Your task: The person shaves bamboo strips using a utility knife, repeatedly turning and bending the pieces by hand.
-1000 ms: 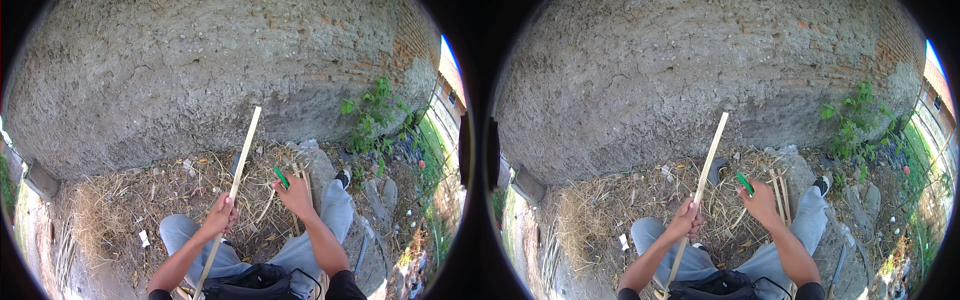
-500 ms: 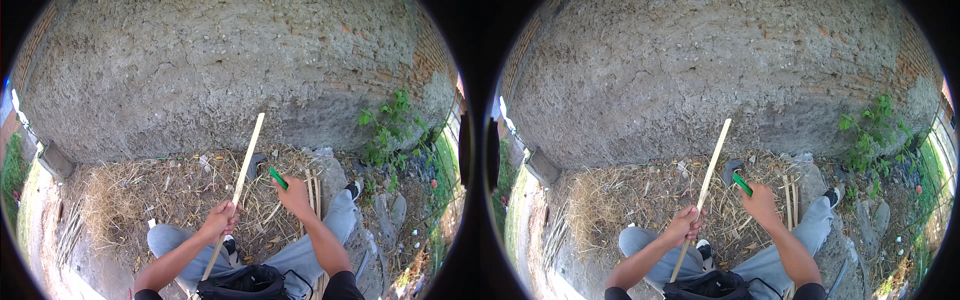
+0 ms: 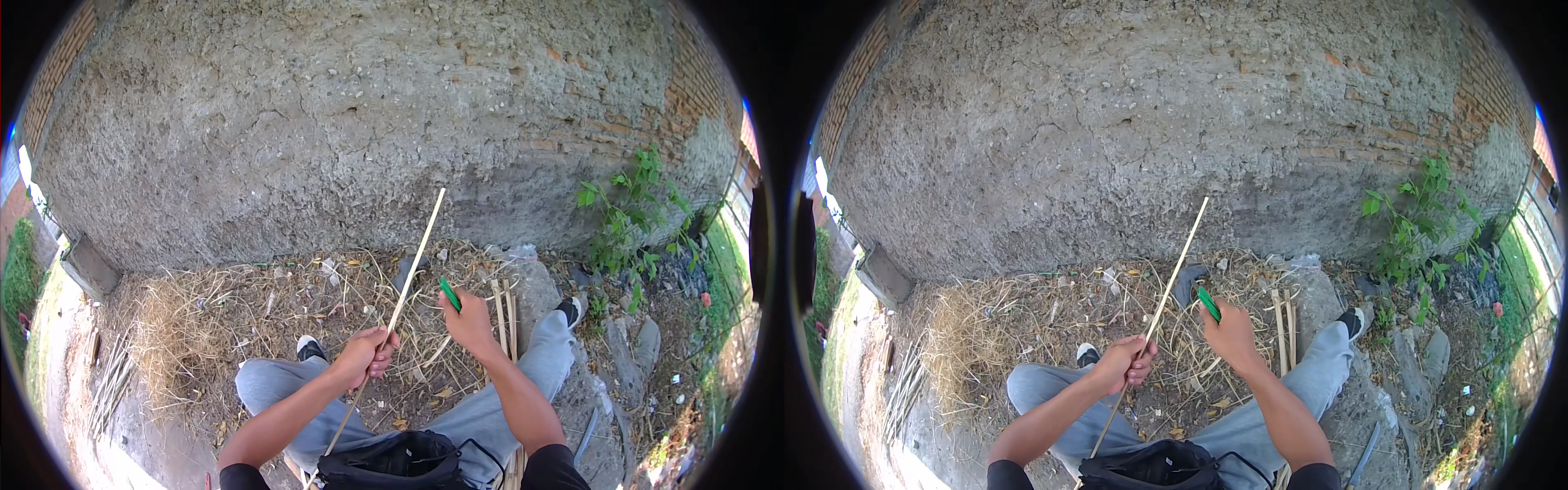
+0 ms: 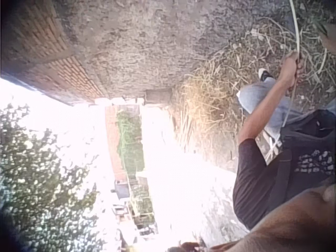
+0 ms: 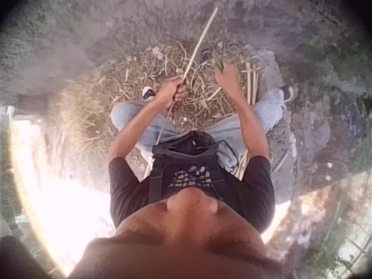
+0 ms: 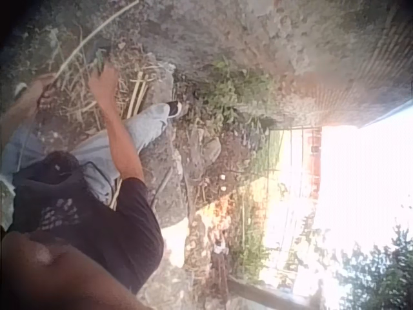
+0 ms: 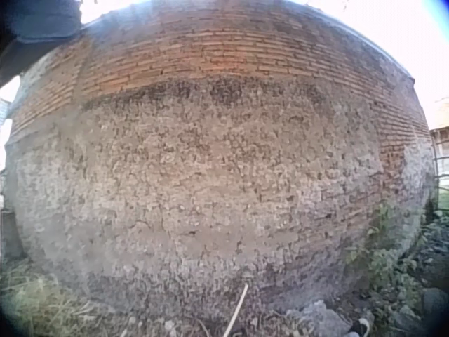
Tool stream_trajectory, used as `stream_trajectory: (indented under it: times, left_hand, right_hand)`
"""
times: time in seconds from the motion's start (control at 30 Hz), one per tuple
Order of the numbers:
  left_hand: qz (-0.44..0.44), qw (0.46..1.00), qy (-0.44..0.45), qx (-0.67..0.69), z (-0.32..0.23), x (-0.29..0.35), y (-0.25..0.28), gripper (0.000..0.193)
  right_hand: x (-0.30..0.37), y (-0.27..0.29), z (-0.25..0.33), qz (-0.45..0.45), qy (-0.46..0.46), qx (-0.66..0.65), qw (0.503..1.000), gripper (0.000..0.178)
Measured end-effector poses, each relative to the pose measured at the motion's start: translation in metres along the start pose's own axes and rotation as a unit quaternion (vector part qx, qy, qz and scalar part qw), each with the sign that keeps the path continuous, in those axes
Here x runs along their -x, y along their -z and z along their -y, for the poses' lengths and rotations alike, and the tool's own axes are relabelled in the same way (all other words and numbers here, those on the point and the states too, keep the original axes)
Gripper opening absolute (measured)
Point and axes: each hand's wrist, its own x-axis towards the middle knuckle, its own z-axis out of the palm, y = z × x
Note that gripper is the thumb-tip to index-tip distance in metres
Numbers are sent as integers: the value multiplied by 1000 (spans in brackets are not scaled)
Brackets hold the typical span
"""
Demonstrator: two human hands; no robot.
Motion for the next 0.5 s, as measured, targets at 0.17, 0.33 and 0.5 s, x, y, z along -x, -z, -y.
stream_trajectory:
  times: [0.17,0.33,0.5]
  left_hand:
    - [24,1000,10,13,0,-35,18,30]
    - [26,999,18,-22,8,-64,30,33]
    - [36,999,7,30,26,-55,23,34]
  right_hand:
    - [1,-1,-9,21,1,113,993,24]
    - [4,-12,-20,99,6,194,976,23]
    - [2,-25,-4,110,30,230,966,15]
